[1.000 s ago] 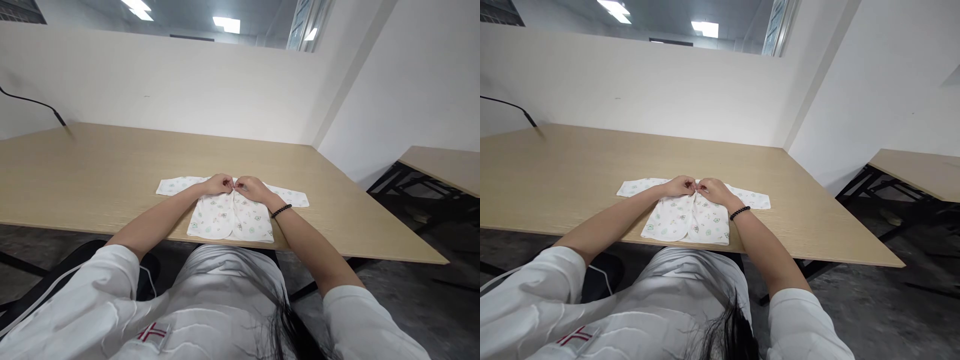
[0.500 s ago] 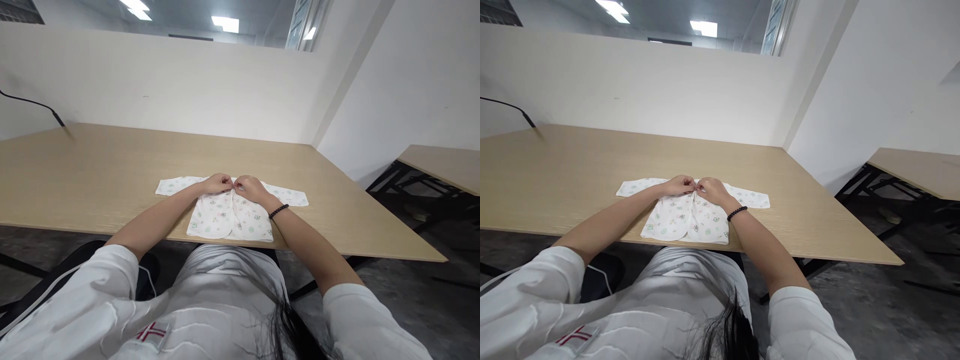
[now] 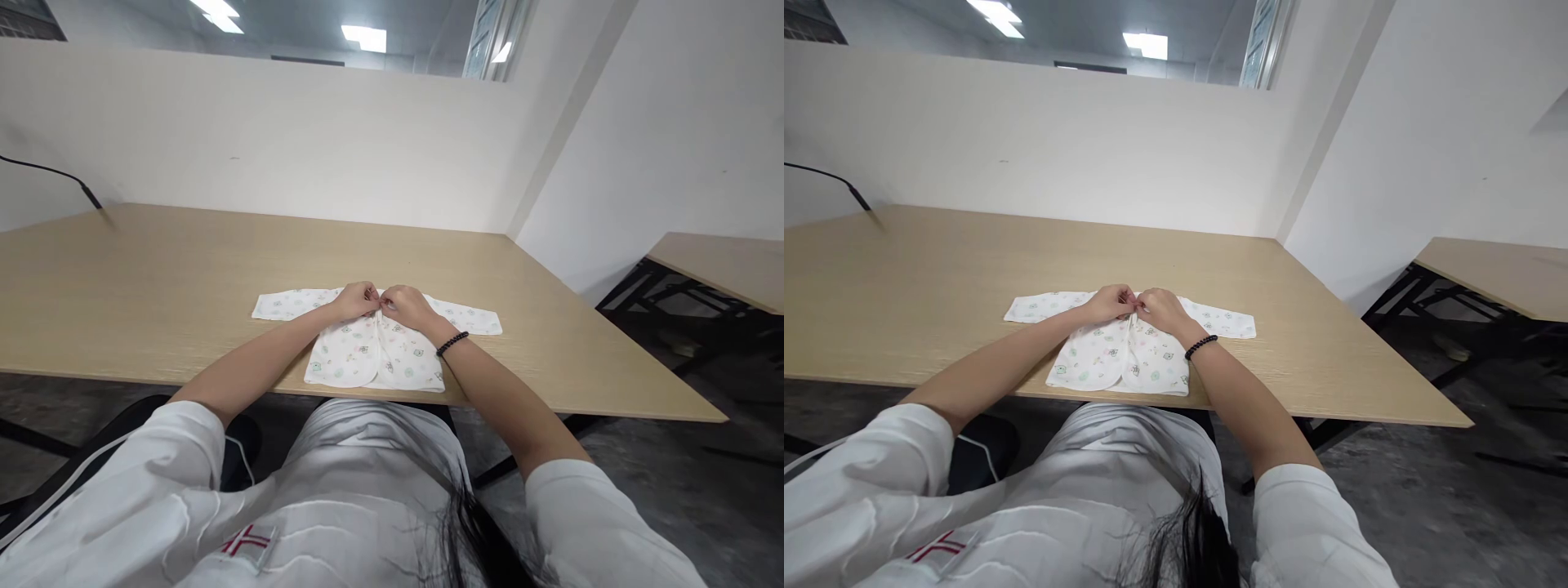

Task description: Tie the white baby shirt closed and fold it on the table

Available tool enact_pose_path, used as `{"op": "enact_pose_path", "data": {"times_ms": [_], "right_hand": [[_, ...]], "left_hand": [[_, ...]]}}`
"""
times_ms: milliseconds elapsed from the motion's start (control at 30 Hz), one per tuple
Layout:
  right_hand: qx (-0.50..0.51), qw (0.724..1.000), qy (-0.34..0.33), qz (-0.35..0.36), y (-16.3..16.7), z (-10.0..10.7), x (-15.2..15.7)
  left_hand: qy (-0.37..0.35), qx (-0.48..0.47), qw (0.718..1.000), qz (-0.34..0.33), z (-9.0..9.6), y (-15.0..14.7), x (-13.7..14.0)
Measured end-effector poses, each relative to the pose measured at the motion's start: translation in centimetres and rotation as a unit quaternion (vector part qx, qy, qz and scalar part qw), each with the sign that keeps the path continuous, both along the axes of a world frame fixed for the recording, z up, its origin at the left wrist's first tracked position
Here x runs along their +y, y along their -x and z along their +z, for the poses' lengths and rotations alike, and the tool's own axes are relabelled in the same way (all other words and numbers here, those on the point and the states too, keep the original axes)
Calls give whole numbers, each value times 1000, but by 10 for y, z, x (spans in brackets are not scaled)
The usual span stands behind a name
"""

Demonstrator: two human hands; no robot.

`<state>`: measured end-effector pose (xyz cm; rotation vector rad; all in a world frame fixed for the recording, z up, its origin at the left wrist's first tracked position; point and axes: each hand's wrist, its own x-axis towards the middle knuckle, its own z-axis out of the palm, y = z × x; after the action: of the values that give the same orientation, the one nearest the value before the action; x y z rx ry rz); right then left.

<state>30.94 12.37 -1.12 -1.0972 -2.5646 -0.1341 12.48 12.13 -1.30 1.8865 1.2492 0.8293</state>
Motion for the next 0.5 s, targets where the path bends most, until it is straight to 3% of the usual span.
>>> {"op": "enact_pose_path", "data": {"times_ms": [500], "right_hand": [[-40,999,-22,30,1,0,1]], "left_hand": [[53,-14,998,-23,-6,5,17]]}}
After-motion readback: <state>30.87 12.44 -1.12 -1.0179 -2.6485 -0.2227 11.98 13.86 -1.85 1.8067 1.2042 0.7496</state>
